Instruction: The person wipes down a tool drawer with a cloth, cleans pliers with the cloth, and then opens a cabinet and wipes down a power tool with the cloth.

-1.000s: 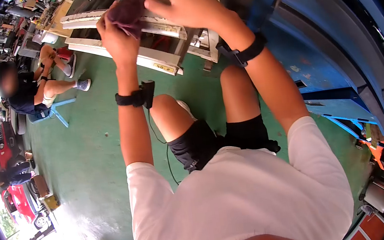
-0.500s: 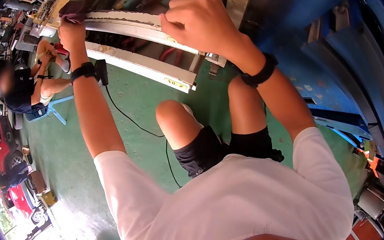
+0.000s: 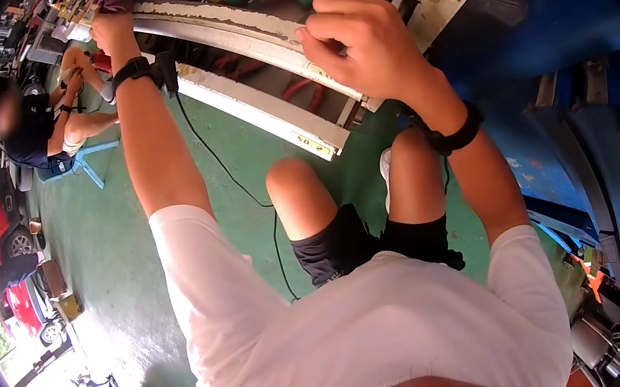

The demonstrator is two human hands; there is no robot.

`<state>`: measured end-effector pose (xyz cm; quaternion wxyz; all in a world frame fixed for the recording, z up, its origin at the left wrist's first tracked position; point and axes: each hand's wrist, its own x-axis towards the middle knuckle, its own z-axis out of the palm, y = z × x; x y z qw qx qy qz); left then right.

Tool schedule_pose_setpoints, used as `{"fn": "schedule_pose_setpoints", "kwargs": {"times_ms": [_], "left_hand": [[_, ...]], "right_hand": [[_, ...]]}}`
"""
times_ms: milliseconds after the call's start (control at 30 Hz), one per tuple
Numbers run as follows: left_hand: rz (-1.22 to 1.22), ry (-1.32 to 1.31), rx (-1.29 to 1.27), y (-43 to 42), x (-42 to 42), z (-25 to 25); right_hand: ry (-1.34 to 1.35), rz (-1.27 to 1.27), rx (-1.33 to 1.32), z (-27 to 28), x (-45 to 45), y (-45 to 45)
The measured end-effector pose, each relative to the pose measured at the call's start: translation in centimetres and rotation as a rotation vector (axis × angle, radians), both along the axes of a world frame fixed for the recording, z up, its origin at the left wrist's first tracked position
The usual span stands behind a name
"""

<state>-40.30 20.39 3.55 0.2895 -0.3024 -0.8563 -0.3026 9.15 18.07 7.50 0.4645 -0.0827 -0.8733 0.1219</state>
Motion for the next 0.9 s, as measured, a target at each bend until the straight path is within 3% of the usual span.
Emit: {"fn": "schedule_pose_setpoints", "kwargs": {"times_ms": [133, 200, 300, 467, 633, 733, 800, 833, 900], "left_hand": [[-0.123, -0.055, -0.007, -1.1, 1.2, 1.6], [-0.047, -0.169, -0.188, -1.5, 2.2, 3.0], [0.016, -0.057, -0.178, -2.1, 5.9, 3.6], [-0.113, -0.131, -0.303, -3.8, 10.1, 3.8], [-0.236, -0.195, -0.139, -6.7, 19.1, 3.4], [-0.332, -0.07, -0.086, -7.7, 21.6, 2.9], [-0.586, -0.011, 0.02, -9.2, 24.9, 3.1], [-0.688, -0.175, -0.004, -10.0, 26.2, 2.9], [-0.734, -0.185, 0.038, -11.4, 30.1, 2.8]], "right_hand": [[0.008, 0.007, 0.002, 0.1, 0.0, 0.0], [-0.038, 0.027, -0.03, 0.1, 0.0, 0.2], [-0.028, 0.043, -0.04, 0.2, 0.0, 0.0], [-0.027, 0.056, -0.068, 0.1, -0.1, 0.0], [-0.049, 0.051, -0.131, 0.2, 0.0, -0.2], [-0.059, 0.043, -0.126, 0.2, 0.1, -0.3], [-0.066, 0.03, -0.16, 0.2, 0.1, -0.3], [-0.064, 0.02, -0.155, 0.3, 0.1, -0.2], [-0.093, 0.008, -0.127, 0.1, 0.1, -0.2]]}}
